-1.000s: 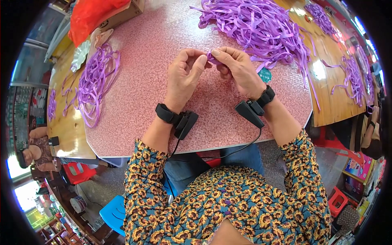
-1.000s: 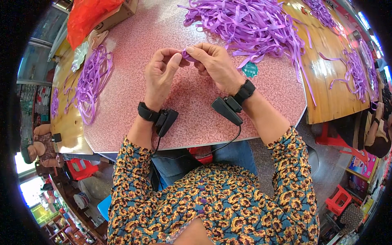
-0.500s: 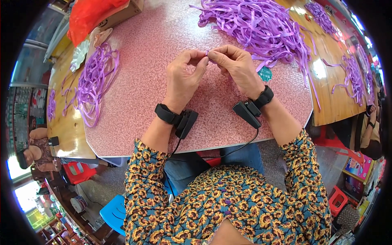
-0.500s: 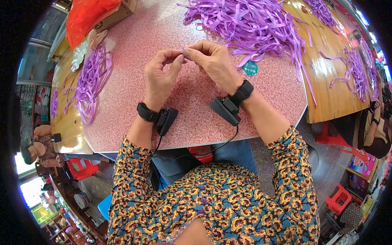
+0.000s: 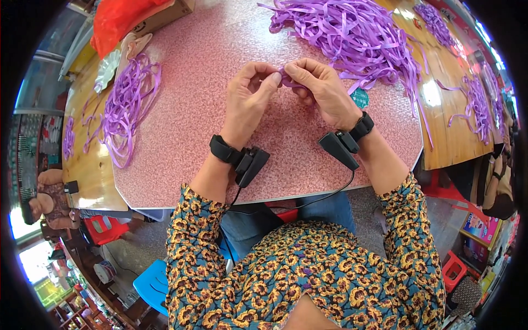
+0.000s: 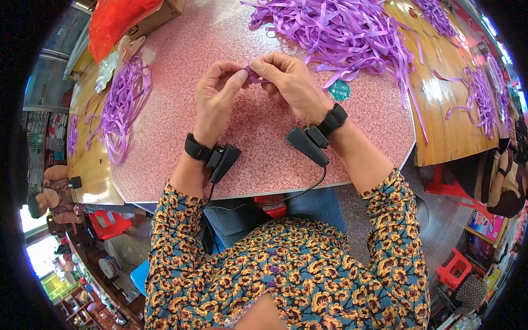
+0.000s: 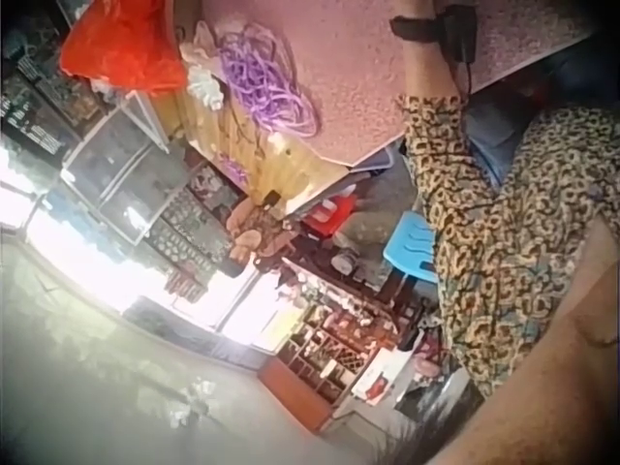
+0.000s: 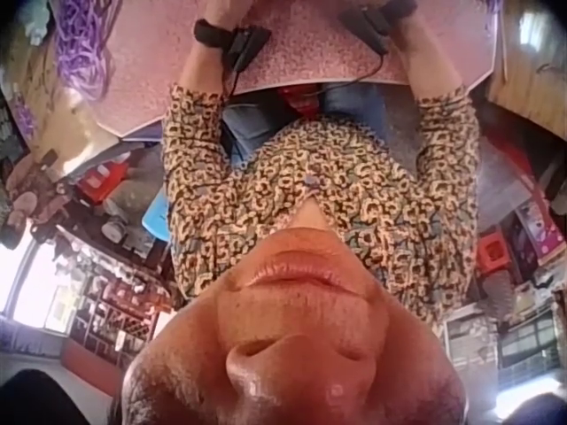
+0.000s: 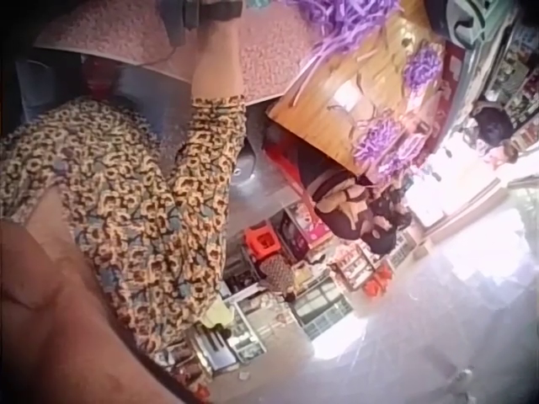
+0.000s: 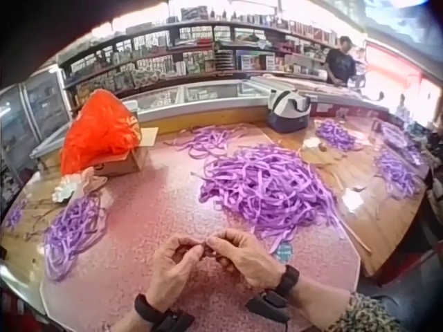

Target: The person picks up a purple ribbon from a pile on the table and ties it into a small bow by hand, repeating the process with additional ribbons.

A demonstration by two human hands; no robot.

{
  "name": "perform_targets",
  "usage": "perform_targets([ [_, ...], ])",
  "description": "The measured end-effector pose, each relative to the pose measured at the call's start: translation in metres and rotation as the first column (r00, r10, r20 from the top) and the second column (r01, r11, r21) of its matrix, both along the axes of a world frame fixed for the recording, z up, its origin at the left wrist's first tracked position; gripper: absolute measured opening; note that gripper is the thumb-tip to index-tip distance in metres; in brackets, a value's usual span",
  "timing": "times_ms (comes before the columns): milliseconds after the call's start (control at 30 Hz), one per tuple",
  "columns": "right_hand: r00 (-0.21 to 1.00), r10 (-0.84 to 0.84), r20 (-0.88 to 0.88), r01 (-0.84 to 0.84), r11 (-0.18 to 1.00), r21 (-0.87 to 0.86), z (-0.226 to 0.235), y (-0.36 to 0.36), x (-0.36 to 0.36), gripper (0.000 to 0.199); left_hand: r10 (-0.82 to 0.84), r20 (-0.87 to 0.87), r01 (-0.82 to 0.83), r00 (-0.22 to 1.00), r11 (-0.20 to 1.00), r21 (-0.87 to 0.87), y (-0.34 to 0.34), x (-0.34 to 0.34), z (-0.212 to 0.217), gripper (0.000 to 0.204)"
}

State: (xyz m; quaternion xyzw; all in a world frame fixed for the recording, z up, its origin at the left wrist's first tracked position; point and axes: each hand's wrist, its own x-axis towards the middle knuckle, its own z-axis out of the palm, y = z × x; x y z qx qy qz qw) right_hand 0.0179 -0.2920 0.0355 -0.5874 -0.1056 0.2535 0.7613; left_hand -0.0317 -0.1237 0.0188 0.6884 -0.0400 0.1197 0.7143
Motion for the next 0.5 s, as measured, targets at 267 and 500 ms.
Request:
perform_targets([
  [267, 0.986, -0.05, 0.16, 0.056, 0.998, -0.028, -0.0038, 0.0003, 0.0008, 0.022, -0.223, -0.106, 0.182, 0.969, 0.935, -0.306, 0.0057, 0.0041, -0.0009, 0.014],
  [500, 0.95, -0.054, 0.308, 0.093, 0.989, -0.111, -0.0027, -0.0005, 0.0, 0.025, -0.262, -0.09, 0.21, 0.961, 0.901, -0.379, 0.0062, 0.0042, 0.0007, 0.014],
])
